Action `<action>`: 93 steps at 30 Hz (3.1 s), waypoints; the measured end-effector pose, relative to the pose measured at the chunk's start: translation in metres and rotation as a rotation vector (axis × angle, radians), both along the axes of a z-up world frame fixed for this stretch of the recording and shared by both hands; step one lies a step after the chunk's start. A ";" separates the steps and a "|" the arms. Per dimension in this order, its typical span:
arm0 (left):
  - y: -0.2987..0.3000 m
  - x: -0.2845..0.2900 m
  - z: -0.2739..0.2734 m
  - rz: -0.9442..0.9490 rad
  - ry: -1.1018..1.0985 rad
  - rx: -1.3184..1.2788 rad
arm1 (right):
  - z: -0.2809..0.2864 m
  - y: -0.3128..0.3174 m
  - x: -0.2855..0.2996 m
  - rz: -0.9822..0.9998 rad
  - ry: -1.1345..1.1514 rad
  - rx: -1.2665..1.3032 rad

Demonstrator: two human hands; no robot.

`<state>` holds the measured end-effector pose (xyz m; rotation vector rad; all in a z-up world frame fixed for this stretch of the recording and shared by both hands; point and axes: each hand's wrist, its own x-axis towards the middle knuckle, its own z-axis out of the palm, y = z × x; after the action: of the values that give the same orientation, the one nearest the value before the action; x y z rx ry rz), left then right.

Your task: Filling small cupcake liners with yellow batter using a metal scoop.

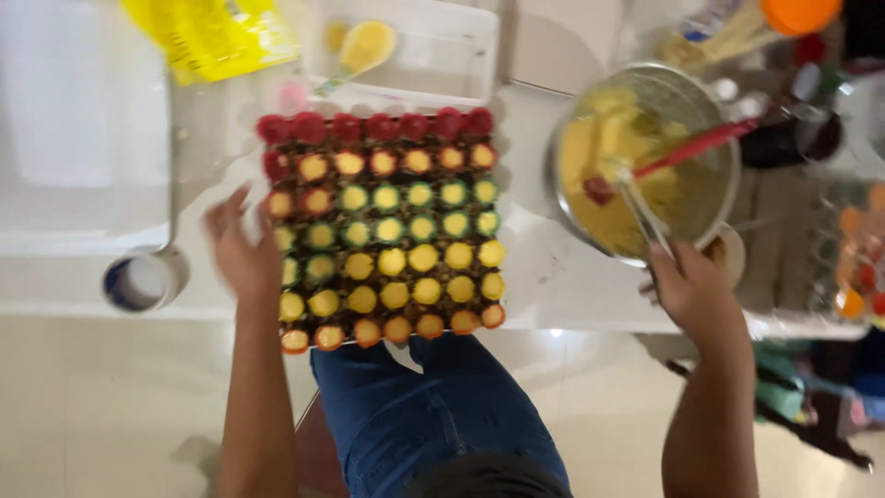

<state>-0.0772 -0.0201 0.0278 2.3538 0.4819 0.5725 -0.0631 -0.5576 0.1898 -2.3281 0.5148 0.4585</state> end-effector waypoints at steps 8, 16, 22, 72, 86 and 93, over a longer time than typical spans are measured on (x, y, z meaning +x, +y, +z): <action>0.004 -0.158 -0.050 0.319 0.088 -0.012 | -0.035 0.006 0.088 0.237 0.088 -0.392; 0.060 -0.229 -0.154 0.583 0.167 -0.197 | -0.112 0.004 0.134 0.137 0.261 -0.384; 0.050 -0.137 -0.070 0.839 0.292 -1.038 | -0.095 -0.019 0.144 0.171 0.521 -0.124; 0.063 -0.078 -0.093 0.748 0.582 -1.015 | -0.134 0.057 -0.102 -0.586 -0.252 1.361; 0.074 -0.069 -0.114 0.812 0.604 -1.008 | -0.126 0.058 -0.106 -0.650 -0.206 1.269; 0.071 -0.069 -0.101 0.871 0.596 -1.069 | -0.136 0.051 -0.117 -0.621 -0.195 1.273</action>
<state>-0.1463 0.0511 -0.0728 1.1495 1.6302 -0.1018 -0.1801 -0.5063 0.0534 -0.9121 0.5701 0.1471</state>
